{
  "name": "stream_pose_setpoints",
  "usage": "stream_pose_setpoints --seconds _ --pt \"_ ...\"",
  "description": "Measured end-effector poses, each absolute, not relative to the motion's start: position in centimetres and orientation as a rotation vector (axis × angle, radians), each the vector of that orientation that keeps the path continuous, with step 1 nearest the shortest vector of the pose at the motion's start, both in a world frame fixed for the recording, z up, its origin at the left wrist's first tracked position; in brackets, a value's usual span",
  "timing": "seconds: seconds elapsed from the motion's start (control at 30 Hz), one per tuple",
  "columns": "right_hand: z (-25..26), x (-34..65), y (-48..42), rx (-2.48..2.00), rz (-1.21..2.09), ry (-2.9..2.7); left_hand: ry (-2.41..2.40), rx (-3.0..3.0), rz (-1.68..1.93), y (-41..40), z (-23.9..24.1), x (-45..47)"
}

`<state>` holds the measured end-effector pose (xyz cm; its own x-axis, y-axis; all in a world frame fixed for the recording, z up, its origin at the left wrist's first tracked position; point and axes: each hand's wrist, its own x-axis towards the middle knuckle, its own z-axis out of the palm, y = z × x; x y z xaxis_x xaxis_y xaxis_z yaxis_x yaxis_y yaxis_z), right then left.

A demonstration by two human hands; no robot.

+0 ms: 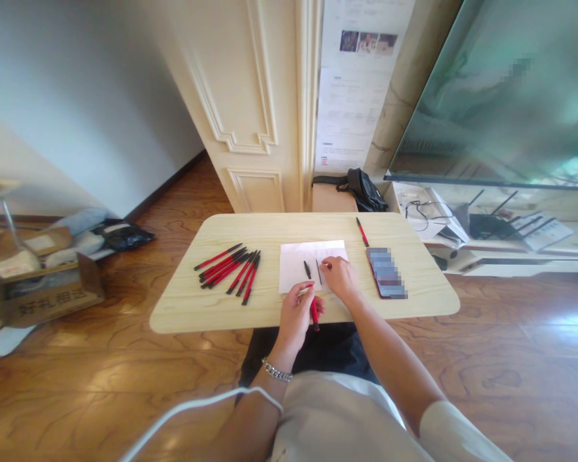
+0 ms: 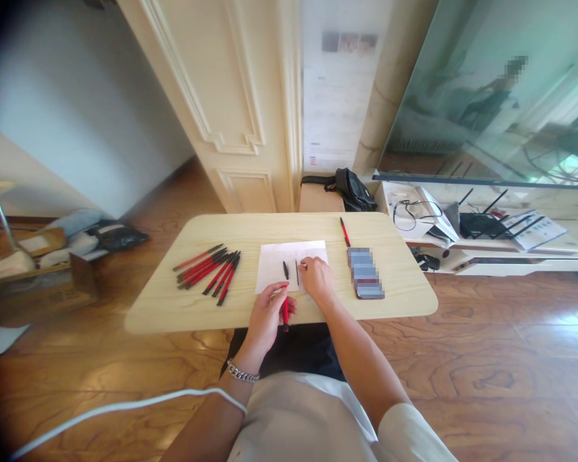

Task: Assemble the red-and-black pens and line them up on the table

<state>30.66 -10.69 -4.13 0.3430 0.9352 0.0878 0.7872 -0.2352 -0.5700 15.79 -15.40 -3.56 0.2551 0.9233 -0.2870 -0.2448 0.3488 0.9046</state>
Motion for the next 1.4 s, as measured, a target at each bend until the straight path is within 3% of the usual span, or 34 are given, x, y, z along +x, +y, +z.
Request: stream_pose_setpoints --seconds 0.37,0.6,1.07,1.4 --pt "-2.8 27.9 -17.0 -1.614 0.757 -1.338 0.971 1.074 1.229 -14.0 -3.2 15.7" --pt "-2.5 27.9 -17.2 -1.504 0.796 -1.317 0.916 1.17 1.205 -13.6 -3.0 16.4" --pt "-3.5 33.6 -12.8 -2.075 0.409 -1.35 1.183 1.472 1.256 -12.3 -6.1 14.6" --pt "-5.1 32.9 -12.3 -2.097 0.287 -1.454 1.216 1.517 1.263 -12.5 -7.1 14.4"
